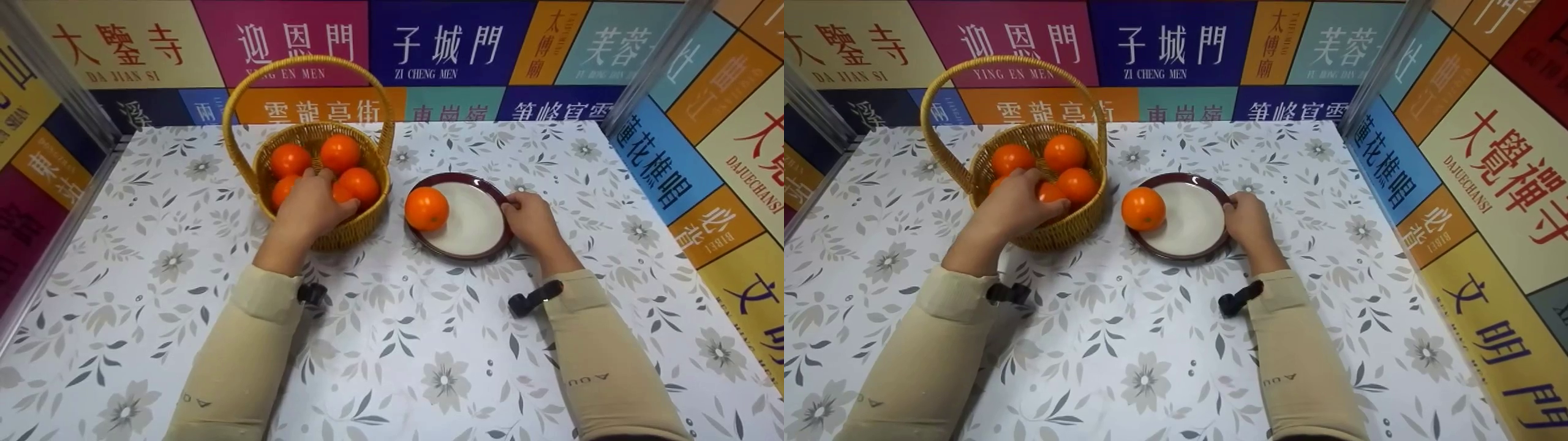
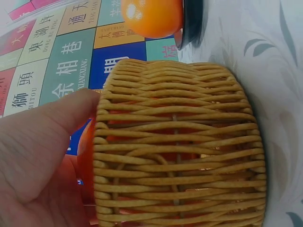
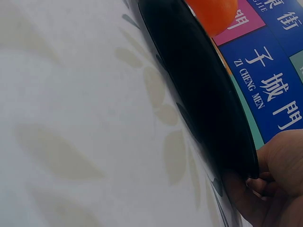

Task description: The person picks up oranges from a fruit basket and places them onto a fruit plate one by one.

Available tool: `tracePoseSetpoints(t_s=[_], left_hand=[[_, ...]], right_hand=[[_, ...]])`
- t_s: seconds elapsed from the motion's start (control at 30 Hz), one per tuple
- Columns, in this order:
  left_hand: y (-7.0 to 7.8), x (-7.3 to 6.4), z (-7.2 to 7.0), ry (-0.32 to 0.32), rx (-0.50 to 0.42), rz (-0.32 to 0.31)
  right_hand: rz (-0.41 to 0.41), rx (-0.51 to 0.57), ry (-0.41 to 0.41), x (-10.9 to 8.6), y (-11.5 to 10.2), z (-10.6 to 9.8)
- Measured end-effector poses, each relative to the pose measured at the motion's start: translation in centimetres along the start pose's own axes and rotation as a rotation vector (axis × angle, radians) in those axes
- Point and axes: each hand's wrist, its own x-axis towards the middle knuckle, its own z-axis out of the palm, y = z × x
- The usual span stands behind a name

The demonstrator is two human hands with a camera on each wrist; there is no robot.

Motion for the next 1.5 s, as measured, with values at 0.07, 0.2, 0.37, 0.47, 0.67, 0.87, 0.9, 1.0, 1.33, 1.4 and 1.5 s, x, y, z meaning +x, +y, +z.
tracePoseSetpoints(t_s=[0.07,0.2,0.37,0.47,0.67,0.87,0.9,1.0,1.33,1.4,1.5], left_hand=[[0.1,-0.1,-0.1,0.024,0.005,0.019],[0.3,-0.4,-0.3,0.065,0.001,0.04],[0.8,-0.6,-0.5,0.097,-0.017,0.039],[1.1,-0.6,-0.6,0.123,-0.016,0.052],[1.6,-0.8,-0.6,0.189,-0.021,0.1],[2.3,-1.2,-0.3,0.238,-0.06,0.126],[2.4,-1.2,-0.3,0.241,-0.065,0.128],[2.8,-1.5,-0.3,0.245,-0.077,0.131],[4.6,-2.6,0.5,0.248,-0.111,0.225],[5.0,-2.8,0.8,0.244,-0.11,0.238],[5.5,-3.1,1.3,0.232,-0.113,0.265]], right_hand=[[-0.005,-0.001,0.002,-0.1,0.0,0.0],[-0.01,-0.012,0.009,-0.1,0.1,0.0],[-0.003,-0.017,0.006,-0.1,0.0,0.0],[-0.001,-0.008,0.005,-0.1,0.0,0.1],[-0.009,-0.003,0.006,-0.1,0.1,0.1],[0.003,0.008,-0.006,0.0,0.0,0.0],[0.006,0.01,-0.007,0.0,0.0,0.0],[-0.001,0.008,-0.002,0.0,0.0,0.1],[-0.001,0.005,0.011,0.0,0.2,0.2],[0.0,0.005,0.007,0.1,0.1,0.2],[0.001,0.004,0.008,0.1,0.0,0.2]])
